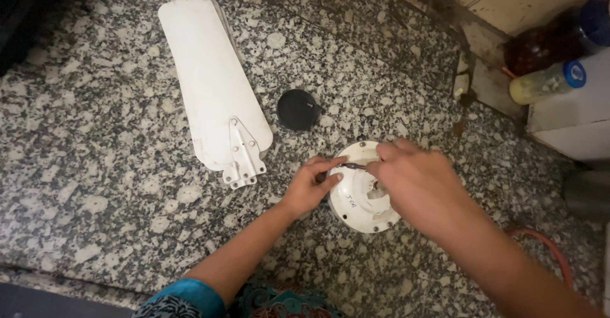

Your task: The person uses a screwdriver to loosen and remove screws from the central hub of a ceiling fan. They remove the screws one by one and place them on the floor next to the fan blade.

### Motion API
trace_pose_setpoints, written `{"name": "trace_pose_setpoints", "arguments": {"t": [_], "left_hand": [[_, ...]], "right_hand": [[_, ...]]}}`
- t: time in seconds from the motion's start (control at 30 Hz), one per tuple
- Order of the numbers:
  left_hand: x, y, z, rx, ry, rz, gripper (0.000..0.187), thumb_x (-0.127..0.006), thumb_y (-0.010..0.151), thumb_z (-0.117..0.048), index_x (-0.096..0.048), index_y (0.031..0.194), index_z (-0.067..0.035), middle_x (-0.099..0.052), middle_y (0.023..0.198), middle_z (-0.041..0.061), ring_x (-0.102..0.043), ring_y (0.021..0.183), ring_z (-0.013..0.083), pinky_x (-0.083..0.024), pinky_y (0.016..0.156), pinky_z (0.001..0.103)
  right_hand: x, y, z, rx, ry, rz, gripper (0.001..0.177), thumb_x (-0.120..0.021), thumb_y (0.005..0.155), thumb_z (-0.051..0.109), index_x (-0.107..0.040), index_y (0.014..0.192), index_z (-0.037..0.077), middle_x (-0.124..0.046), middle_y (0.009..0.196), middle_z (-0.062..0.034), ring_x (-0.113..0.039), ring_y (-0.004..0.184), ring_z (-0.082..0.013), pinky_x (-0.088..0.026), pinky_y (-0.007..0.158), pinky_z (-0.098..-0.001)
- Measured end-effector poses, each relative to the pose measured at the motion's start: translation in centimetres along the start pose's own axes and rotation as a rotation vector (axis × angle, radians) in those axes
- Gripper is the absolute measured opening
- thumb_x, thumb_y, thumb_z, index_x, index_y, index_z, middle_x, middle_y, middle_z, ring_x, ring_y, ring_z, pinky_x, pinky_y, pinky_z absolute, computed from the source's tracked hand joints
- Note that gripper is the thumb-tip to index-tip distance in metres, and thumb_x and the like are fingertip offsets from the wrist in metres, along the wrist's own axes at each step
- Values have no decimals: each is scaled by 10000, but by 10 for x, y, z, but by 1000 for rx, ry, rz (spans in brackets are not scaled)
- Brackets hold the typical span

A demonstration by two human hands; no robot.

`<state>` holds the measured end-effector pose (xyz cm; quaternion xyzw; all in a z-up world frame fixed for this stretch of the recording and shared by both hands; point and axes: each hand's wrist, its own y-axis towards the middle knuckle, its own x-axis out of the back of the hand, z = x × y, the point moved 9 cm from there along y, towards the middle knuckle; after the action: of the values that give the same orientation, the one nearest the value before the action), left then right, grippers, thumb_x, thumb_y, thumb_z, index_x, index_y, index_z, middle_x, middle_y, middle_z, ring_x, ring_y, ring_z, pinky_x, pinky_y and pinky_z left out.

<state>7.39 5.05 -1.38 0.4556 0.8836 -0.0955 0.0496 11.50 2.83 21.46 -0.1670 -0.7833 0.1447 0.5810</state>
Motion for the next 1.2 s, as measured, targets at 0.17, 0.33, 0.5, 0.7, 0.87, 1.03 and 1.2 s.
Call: {"name": "trace_pose_setpoints", "arguments": {"t": [0.17,0.33,0.5,0.7,0.87,1.03,1.2], "left_hand": [[1,0,-2,-77,44,-21,416,-732,945,-149,-700,1354,-217,-598,1040,17,-520,767,104,-502,723,254],[3,-2,-5,-118,73,-37,425,-732,948,-151,-690,1366,-210,-590,1008,23,-516,789,121,-492,744,275],[5,-3,-12,-95,96,-24,552,-736,932,-152,-585,1463,-178,-621,1131,87,-574,929,178,-514,830,297],[11,-4,-51,-198,243,-4,651,-804,810,-195,-571,1409,-87,-611,1346,170,-627,1165,304,-519,979,380],[15,-11,-116,-534,470,-77,646,-889,684,-218,-657,1263,-49,-659,1164,169,-627,1104,377,-489,976,440],[-4,2,-136,-527,406,70,328,-864,784,-174,-695,1038,-52,-677,971,119,-683,916,311,-550,838,390],[-4,8,-148,-515,331,139,201,-753,847,-56,-698,1041,-45,-703,1000,107,-713,857,250,-581,746,337]], "right_hand": [[3,14,4,65,-40,66,245,-712,801,69,-748,1033,141,-725,910,-82,-725,876,-234,-611,667,-371],[-4,18,-1,-34,13,206,355,-711,899,263,-637,1218,126,-732,919,-78,-742,816,-258,-602,675,-395],[18,18,2,26,134,-9,396,-749,674,52,-662,1060,54,-723,976,-116,-737,818,-292,-605,645,-412],[17,16,-7,-34,85,35,329,-730,844,288,-689,1103,89,-743,848,-115,-742,791,-291,-596,642,-434],[19,16,-11,-77,100,22,285,-627,942,355,-693,1056,103,-747,794,-117,-751,740,-303,-596,660,-432],[15,15,-18,-181,192,49,288,-573,1016,366,-636,1060,89,-744,779,-138,-751,761,-321,-601,699,-451],[29,5,-16,-25,385,-67,308,-685,850,286,-621,1045,57,-703,974,-159,-706,853,-337,-564,745,-483]]}}
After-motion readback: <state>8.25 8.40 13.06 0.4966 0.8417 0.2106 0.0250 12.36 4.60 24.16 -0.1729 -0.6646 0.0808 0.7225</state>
